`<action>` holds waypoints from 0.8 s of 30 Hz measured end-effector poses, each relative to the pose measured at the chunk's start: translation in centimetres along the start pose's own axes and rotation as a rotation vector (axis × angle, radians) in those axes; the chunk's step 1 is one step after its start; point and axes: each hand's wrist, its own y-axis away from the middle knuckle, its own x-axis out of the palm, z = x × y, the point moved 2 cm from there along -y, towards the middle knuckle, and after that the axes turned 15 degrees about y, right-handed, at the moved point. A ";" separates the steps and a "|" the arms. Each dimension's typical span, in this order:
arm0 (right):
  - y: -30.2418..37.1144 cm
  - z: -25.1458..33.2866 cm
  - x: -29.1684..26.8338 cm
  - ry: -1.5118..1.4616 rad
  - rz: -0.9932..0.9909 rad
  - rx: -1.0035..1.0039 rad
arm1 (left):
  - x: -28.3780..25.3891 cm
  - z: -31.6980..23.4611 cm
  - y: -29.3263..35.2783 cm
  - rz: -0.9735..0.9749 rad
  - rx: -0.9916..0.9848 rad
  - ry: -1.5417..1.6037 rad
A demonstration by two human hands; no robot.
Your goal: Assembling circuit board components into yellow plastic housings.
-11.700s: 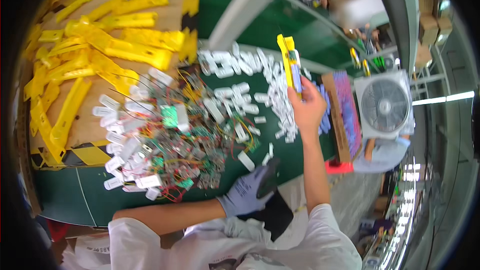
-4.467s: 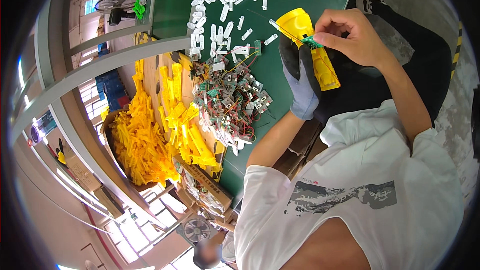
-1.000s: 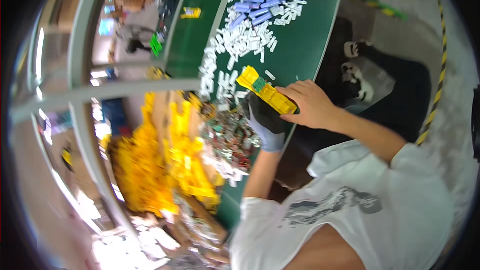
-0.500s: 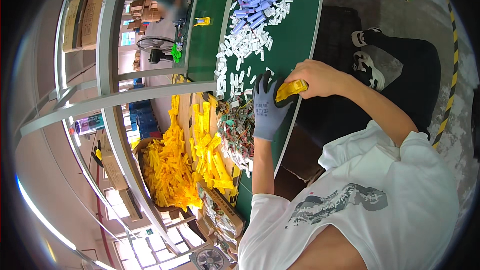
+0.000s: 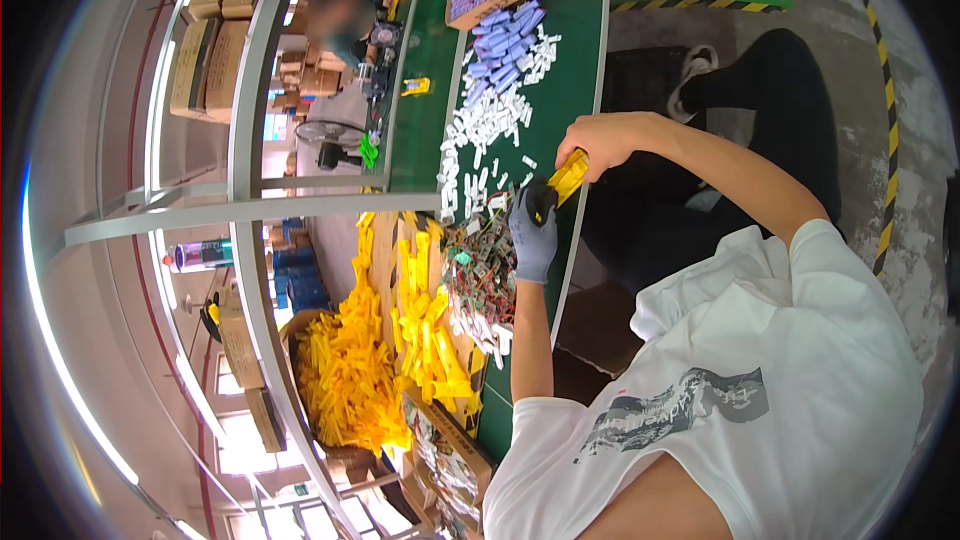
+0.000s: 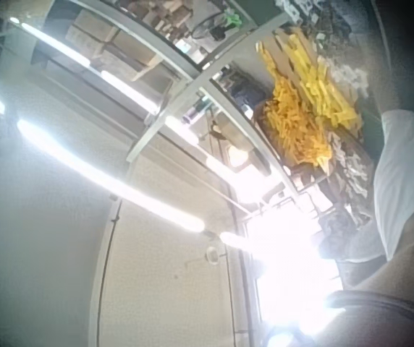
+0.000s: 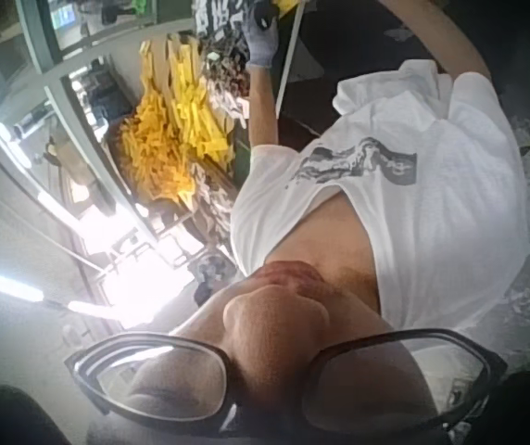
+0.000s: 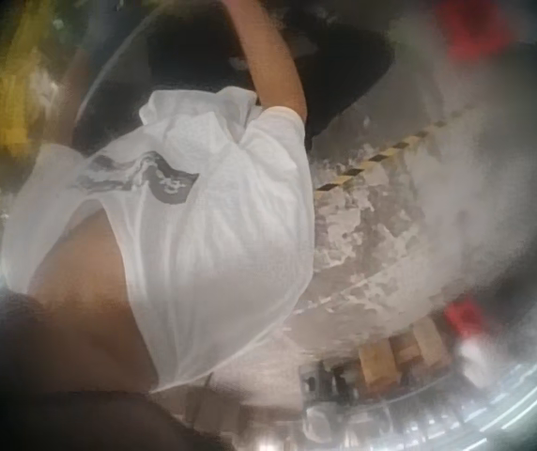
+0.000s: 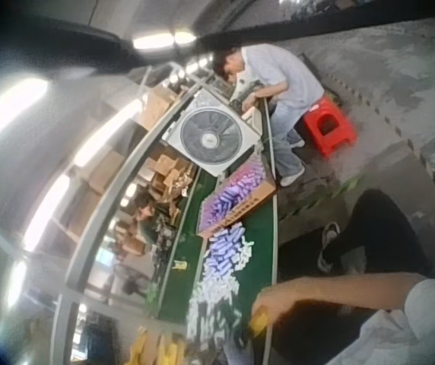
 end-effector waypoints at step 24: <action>-13.4 -5.3 -5.9 0.845 -0.327 0.237 | 0.6 1.5 0.9 -0.385 -0.056 0.201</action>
